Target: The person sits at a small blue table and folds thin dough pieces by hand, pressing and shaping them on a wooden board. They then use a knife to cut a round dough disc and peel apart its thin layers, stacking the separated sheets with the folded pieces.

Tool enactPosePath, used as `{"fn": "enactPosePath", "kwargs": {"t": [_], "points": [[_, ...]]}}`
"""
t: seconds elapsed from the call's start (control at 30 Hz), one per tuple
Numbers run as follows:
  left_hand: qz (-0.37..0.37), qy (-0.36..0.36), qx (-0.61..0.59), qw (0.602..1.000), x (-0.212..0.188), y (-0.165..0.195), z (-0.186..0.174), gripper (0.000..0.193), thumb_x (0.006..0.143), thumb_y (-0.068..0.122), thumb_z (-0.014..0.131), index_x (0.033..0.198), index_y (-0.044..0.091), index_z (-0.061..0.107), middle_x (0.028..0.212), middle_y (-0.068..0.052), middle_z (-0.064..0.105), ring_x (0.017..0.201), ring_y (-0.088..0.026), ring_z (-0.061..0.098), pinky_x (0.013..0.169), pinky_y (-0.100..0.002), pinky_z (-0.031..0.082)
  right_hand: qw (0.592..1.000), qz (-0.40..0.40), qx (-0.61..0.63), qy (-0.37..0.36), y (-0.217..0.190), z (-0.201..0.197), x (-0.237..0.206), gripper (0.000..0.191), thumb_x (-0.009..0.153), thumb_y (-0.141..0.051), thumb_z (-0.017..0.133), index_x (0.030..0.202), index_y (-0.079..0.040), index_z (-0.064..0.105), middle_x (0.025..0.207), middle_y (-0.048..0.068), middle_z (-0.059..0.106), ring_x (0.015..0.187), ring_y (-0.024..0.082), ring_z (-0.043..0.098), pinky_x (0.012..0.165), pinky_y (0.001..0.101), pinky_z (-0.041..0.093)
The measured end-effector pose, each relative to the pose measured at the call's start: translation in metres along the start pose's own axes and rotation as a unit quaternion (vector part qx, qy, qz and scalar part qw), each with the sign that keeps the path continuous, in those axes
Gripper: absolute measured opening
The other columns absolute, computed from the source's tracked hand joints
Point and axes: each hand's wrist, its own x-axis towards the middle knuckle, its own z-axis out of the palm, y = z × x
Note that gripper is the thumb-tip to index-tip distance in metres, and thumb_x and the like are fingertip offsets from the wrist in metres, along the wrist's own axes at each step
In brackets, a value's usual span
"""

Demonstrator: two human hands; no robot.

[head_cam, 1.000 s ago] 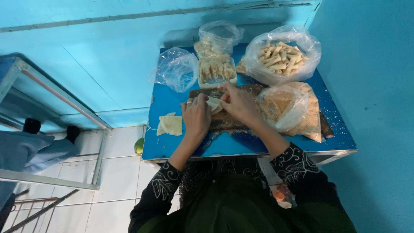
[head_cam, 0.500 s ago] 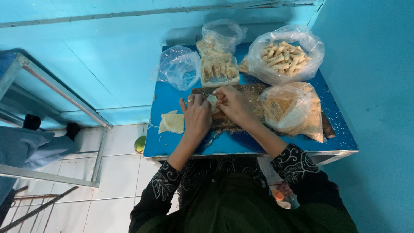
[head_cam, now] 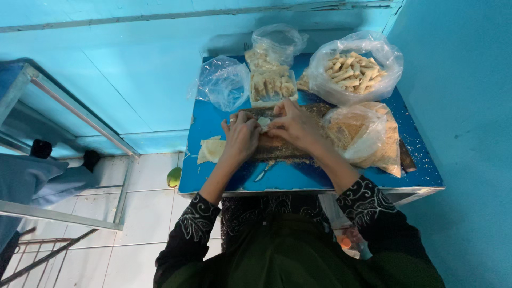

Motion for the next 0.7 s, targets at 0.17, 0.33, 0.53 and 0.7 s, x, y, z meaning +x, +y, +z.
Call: {"fn": "enactPosePath", "kwargs": {"t": [0.17,0.33,0.53,0.7], "points": [[0.005,0.027,0.040,0.999,-0.001,0.004,-0.001,0.020,0.089,0.026,0.074,0.084,0.006,0.073,0.116,-0.013,0.056,0.118,-0.037,0.051,0.103,-0.072,0.023,0.999,0.031,-0.024,0.005,0.005,0.011,0.009,0.016,0.083,-0.030,0.081,0.091,-0.017,0.083,0.116,0.008,0.052,0.115,0.030,0.051,0.094,0.0430,0.048],[-0.065,0.020,0.032,0.997,0.008,0.004,0.002,0.013,0.084,0.021,0.076,0.085,0.008,0.075,0.113,-0.011,0.057,0.116,-0.037,0.050,0.095,-0.063,0.029,0.987,0.153,0.025,-0.048,0.009,0.015,0.019,0.028,0.078,-0.045,0.085,0.092,-0.020,0.082,0.113,0.005,0.050,0.115,0.027,0.050,0.093,0.0421,0.047],[-0.092,0.075,0.007,0.993,0.008,0.006,0.005,0.009,0.078,0.015,0.078,0.084,0.010,0.074,0.115,-0.007,0.060,0.118,-0.036,0.049,0.096,-0.058,0.032,0.976,0.212,0.022,-0.043,0.002,0.020,0.029,0.027,0.066,-0.042,0.092,0.084,-0.024,0.085,0.114,0.004,0.049,0.118,0.028,0.045,0.097,0.0453,0.042],[0.011,0.070,0.036,0.997,0.000,0.005,-0.004,0.009,0.079,0.016,0.082,0.081,0.010,0.076,0.124,-0.009,0.055,0.122,-0.033,0.050,0.103,-0.072,0.021,0.988,0.153,0.000,0.013,0.000,0.019,0.017,0.021,0.073,-0.037,0.089,0.085,-0.022,0.081,0.121,0.001,0.052,0.122,0.026,0.046,0.098,0.0438,0.045]]}}
